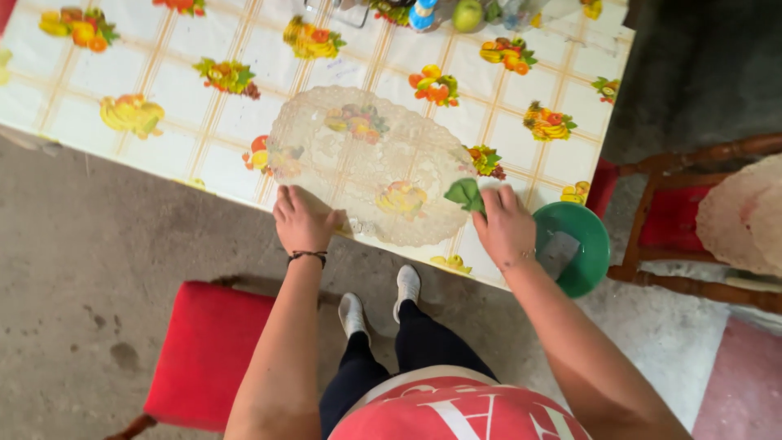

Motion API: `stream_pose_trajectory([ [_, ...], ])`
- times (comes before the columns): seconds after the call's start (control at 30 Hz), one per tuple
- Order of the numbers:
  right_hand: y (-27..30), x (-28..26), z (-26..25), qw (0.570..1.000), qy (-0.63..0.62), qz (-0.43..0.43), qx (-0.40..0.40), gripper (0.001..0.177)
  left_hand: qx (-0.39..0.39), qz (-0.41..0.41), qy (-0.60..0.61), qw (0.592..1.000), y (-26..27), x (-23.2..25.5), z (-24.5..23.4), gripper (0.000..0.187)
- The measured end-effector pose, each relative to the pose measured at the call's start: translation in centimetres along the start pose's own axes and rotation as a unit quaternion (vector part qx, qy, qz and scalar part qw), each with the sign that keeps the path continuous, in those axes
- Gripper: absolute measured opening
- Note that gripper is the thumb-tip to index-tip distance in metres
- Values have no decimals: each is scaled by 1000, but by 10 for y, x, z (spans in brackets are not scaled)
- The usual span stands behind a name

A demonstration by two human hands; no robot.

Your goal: Washing a cleaning cloth in a laundry tub and using it to scrub a lace doily on a table.

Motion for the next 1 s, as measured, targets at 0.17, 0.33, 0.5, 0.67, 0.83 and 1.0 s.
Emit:
stream_pose_trajectory([
  [0.17, -14, -15, 45, 988, -68, -136, -16, 39, -2, -26, -22, 999, -3, -9, 5, 107],
  [0.33, -35, -29, 106, 990, -97, -90, -44, 76, -61, -48, -35, 996, -14, -12, 2, 111],
  [0.5, -50, -102, 139, 992, 4, -122, -39, 82, -100, -71, -39, 992, -17, -12, 3, 110],
  [0.67, -8, -119, 136, 941, -37, -309, -133, 75, -73, -61, -17, 995, -20, -6, -11, 110],
  [0.83, -53, -70, 122, 963, -22, -209, -169, 71, -68, -77, 9, 995, -20, -8, -12, 111],
  [1.0, -138, -117, 108, 983, 25, -153, -96, 76, -65, -67, 6, 996, -19, -4, -12, 112],
])
Point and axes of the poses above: each hand's wrist, its own y-axis away from the middle knuckle, its own z-axis out of the palm, x = y × z, the point moved 8 cm from there along -y, towards the middle knuckle, and after that the axes turned 2 degrees about y, right-handed, at the moved point
